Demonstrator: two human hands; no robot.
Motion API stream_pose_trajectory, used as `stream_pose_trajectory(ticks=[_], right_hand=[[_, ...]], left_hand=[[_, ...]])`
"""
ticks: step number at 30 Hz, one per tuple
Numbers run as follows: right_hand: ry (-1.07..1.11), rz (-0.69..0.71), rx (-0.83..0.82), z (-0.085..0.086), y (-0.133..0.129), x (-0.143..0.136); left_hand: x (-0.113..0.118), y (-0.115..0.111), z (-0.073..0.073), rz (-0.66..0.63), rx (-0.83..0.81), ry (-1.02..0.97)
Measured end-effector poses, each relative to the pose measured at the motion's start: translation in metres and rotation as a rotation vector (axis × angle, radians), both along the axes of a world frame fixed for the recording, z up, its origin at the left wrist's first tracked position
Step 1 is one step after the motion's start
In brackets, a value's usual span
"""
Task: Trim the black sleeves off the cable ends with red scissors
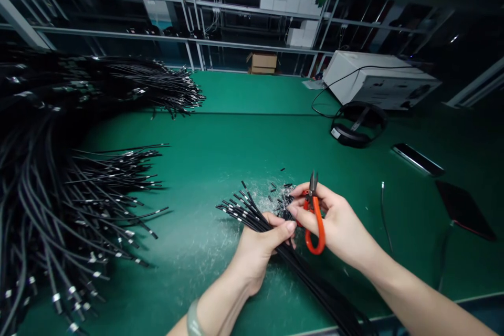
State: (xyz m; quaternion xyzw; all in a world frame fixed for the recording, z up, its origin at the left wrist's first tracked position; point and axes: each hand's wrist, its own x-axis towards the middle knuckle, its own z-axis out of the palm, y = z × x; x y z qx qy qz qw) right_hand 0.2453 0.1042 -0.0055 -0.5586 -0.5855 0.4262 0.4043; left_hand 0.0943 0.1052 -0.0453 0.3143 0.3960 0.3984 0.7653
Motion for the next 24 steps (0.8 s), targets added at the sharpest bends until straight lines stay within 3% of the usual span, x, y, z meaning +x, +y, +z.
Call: stream_pose_trajectory(ticks=[6, 14, 24], right_hand=[[-0.007, -0.058, 0.025, 0.005, 0.002, -0.016], [0.268, 0.067, -0.193, 0.011, 0.006, -0.009], [0.322, 0.072, -0.194, 0.009, 0.01, -0.004]], left_hand=[[0.002, 0.0, 0.0, 0.048, 0.032, -0.05], [0.0, -0.001, -0.003, 0.006, 0.03, -0.036], [0.001, 0.0, -0.003, 0.008, -0.006, -0.023]])
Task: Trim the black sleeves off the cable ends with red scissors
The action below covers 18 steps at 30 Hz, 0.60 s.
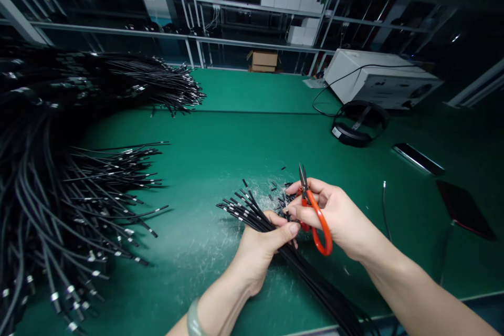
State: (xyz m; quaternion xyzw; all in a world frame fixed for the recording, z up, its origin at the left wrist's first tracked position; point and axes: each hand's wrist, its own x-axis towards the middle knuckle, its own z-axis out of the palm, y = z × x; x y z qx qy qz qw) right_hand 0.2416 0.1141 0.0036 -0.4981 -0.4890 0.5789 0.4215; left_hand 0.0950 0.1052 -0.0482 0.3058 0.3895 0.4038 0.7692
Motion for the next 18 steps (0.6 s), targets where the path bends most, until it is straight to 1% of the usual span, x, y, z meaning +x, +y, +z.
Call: stream_pose_trajectory(ticks=[5, 11, 14, 18], right_hand=[[-0.02, -0.021, 0.002, 0.0009, -0.0017, -0.0022], [-0.102, -0.094, 0.038, 0.0043, -0.0068, -0.0065], [-0.092, -0.074, 0.039, 0.0047, -0.0071, -0.0065], [-0.02, -0.017, 0.036, 0.0026, -0.0013, -0.0002]], left_hand=[[-0.0001, -0.0002, 0.002, -0.011, 0.014, -0.004], [0.0, -0.0003, 0.0041, -0.017, 0.019, 0.002], [-0.0009, -0.0011, 0.0054, -0.044, 0.046, -0.013], [-0.0016, -0.0015, 0.0068, -0.069, 0.027, -0.023]])
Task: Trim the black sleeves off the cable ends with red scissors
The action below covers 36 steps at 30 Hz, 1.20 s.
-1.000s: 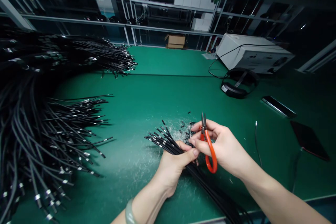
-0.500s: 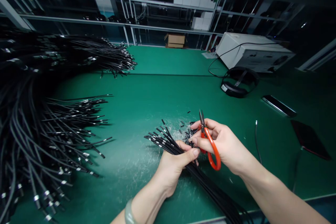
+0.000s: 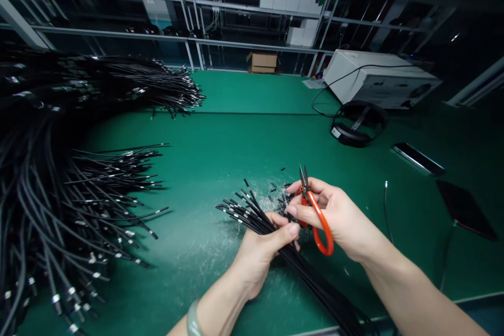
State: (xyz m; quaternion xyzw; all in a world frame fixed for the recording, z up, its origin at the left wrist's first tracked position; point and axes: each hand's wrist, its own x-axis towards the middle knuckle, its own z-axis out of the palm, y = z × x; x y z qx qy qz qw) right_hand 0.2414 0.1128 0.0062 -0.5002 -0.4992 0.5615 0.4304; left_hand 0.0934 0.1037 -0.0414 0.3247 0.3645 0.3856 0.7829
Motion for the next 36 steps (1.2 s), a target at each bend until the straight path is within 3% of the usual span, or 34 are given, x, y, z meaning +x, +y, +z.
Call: stream_pose_trajectory(ticks=[20, 27, 32, 36], right_hand=[[0.109, 0.091, -0.09, -0.011, 0.016, 0.014], [0.186, 0.098, -0.112, -0.017, 0.019, 0.019], [0.148, 0.019, -0.067, -0.018, 0.021, 0.021], [0.182, 0.072, -0.055, -0.021, 0.017, 0.018]], left_hand=[[0.003, 0.003, -0.003, 0.084, -0.084, 0.004], [0.005, 0.002, 0.002, 0.032, -0.096, 0.011], [0.006, 0.003, 0.003, 0.028, -0.089, 0.0], [0.007, 0.004, 0.003, 0.022, -0.064, 0.008]])
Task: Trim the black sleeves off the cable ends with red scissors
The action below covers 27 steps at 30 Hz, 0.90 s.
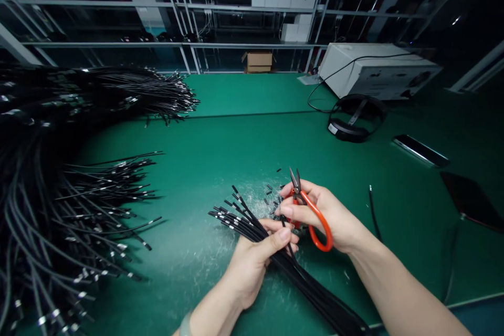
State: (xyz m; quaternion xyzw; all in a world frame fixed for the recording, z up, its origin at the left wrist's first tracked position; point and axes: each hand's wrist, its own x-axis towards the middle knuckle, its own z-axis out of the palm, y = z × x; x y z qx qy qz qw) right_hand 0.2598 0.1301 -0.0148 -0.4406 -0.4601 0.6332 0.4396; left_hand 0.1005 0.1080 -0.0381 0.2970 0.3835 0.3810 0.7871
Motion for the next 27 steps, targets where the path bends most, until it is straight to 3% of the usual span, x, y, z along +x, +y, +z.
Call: stream_pose_trajectory(ticks=[6, 10, 13, 15, 18, 27], right_hand=[[-0.091, -0.011, 0.084, -0.002, -0.002, -0.001], [-0.528, -0.111, 0.409, 0.0, 0.002, 0.01], [-0.912, 0.034, 0.703, 0.0, 0.007, 0.025], [-1.026, 0.17, 0.792, -0.001, 0.009, 0.032], [-1.08, 0.232, 0.832, -0.001, 0.009, 0.035], [-1.203, 0.201, 0.873, -0.008, 0.008, 0.027]], left_hand=[[0.002, 0.0, -0.002, 0.024, 0.012, 0.049], [0.003, 0.0, -0.003, 0.045, -0.003, 0.04], [0.003, 0.0, -0.003, 0.049, -0.006, 0.017], [0.002, 0.0, -0.003, 0.054, -0.013, 0.007], [0.001, -0.001, -0.003, 0.061, -0.02, 0.011], [0.002, 0.0, -0.003, 0.066, -0.033, 0.022]])
